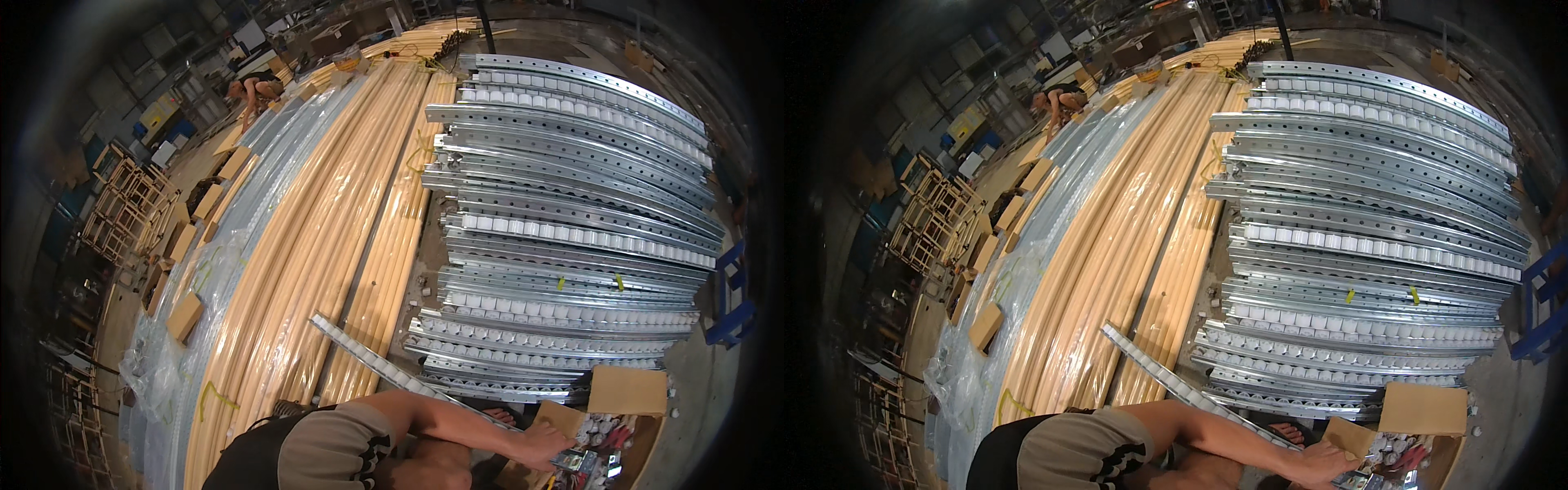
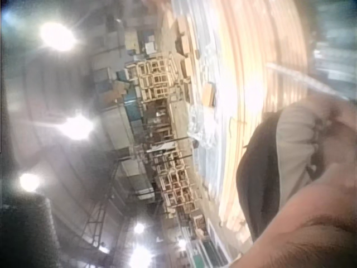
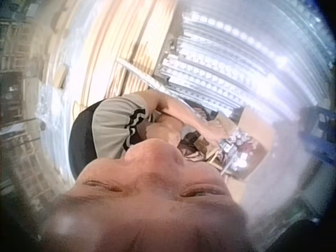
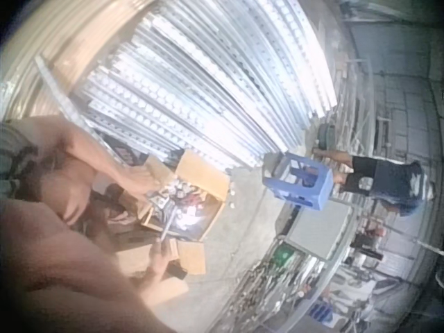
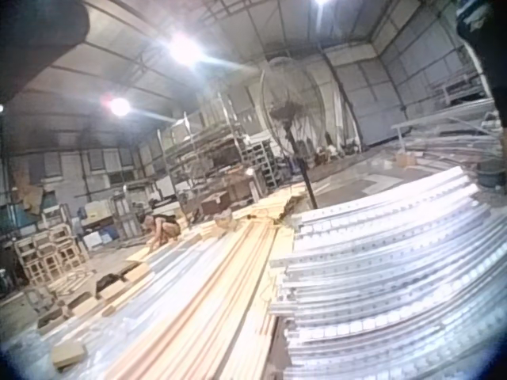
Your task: The person assembles a metal track by placing plastic rollers into the metal frame and then attaching end caps using a hammer.
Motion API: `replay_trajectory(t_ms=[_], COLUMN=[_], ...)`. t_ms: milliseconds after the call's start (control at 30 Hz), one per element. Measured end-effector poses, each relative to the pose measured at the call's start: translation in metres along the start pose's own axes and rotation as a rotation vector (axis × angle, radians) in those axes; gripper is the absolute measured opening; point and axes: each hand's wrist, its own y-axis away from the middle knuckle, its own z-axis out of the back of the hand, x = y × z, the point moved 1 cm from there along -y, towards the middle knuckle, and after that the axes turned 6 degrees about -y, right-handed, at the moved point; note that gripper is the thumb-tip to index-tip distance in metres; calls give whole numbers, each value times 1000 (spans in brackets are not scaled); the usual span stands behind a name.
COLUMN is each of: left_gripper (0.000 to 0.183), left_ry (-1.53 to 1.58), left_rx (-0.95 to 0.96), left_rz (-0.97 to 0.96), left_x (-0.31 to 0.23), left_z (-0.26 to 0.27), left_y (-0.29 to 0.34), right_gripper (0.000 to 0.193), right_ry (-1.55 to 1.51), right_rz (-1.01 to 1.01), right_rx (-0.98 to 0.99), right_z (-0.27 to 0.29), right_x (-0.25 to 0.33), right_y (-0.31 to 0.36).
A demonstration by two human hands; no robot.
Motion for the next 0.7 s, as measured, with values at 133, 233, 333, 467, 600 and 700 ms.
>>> replay_trajectory(t_ms=[133, 233, 333, 467, 600, 700], left_gripper=[69, 66, 61, 58, 57, 56], left_ry=[29, 19, -9, -5, -8, 28], left_rx=[49, 21, -68, -133, -106, -35], left_rz=[60, 30, -24, -46, -40, -37], left_x=[-1, -10, -6, -4, 0, -5], left_z=[13, 15, 5, 4, 9, 10], left_y=[7, 4, 6, 18, 23, 10], right_gripper=[35, 32, 28, 27, 34, 43], right_ry=[-248, -399, -492, -458, -563, -398], right_rz=[-307, -382, -410, -470, -406, -449], right_rx=[-139, -194, -230, -159, -247, -195], right_z=[-69, -114, -121, -111, -126, -119], right_x=[266, 459, 489, 444, 442, 462], right_y=[-41, -67, -67, -62, -53, -53])
